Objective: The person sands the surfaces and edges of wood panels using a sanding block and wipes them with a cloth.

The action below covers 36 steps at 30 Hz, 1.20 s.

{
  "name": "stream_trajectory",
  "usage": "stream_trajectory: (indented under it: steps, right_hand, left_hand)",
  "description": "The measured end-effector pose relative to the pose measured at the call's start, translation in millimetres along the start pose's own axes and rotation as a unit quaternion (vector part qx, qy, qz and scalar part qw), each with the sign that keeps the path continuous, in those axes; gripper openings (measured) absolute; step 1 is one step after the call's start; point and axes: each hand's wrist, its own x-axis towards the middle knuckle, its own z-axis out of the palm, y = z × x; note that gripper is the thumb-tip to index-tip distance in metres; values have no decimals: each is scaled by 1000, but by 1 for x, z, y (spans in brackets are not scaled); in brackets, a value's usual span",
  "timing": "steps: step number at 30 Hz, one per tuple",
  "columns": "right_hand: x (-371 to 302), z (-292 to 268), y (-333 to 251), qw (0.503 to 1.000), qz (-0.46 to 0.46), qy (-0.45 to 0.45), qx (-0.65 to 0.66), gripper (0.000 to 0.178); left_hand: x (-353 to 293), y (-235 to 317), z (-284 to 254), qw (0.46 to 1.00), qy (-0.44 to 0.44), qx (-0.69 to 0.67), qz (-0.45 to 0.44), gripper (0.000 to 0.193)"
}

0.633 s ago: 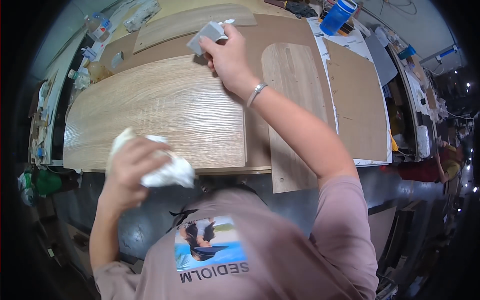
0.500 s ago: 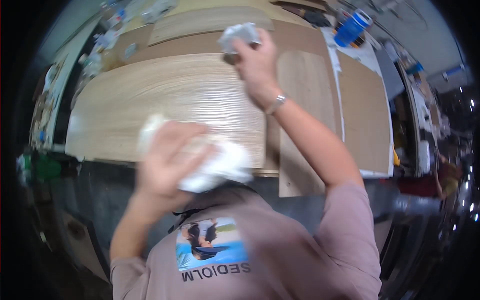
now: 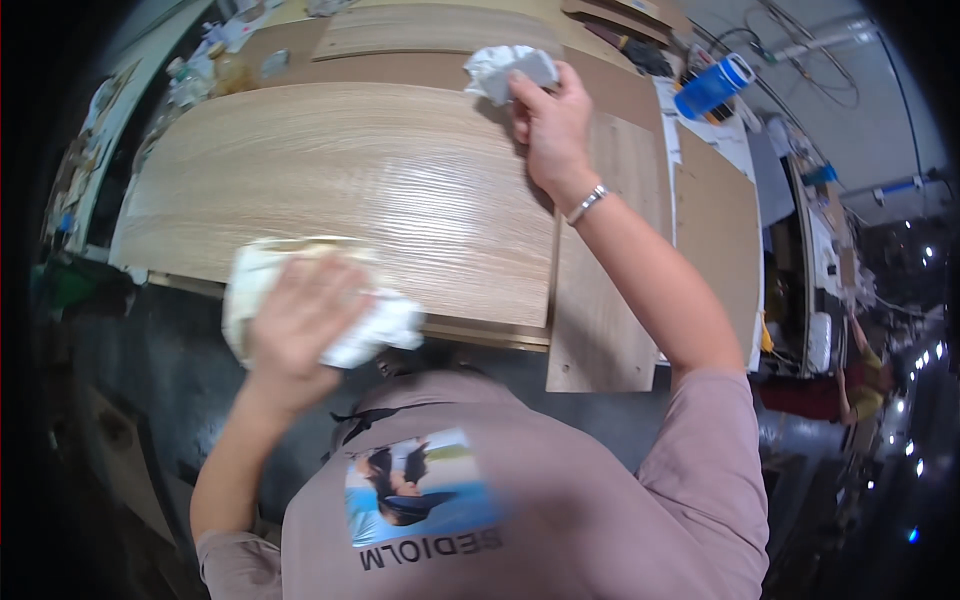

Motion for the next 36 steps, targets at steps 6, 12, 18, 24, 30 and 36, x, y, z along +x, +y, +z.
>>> stream_trajectory:
  steps: [6,12,18,24,30,36]
  right_hand:
    - [-1,-3,-4,999,20,-26,2,23]
    - [-4,-7,-3,1000,6,-10,-12,21]
    - [-3,-9,-2,1000,9,-24,-4,22]
    - [-12,7,-2,1000,7,-27,-3,28]
    - [-12,-1,-7,1000,11,-24,6,24]
    - [-12,10,-4,999,-2,-26,-18,21]
  left_hand:
    - [89,80,52,974,-18,-149,168,39]
    - [95,81,42,965,-107,-133,197,39]
    - [95,88,51,963,-98,-149,204,46]
    - [78,82,58,973,9,-163,165,41]
    - [-9,-51,-7,984,153,-12,-87,30]
    - [-67,-113,-42,856,265,-54,-441,24]
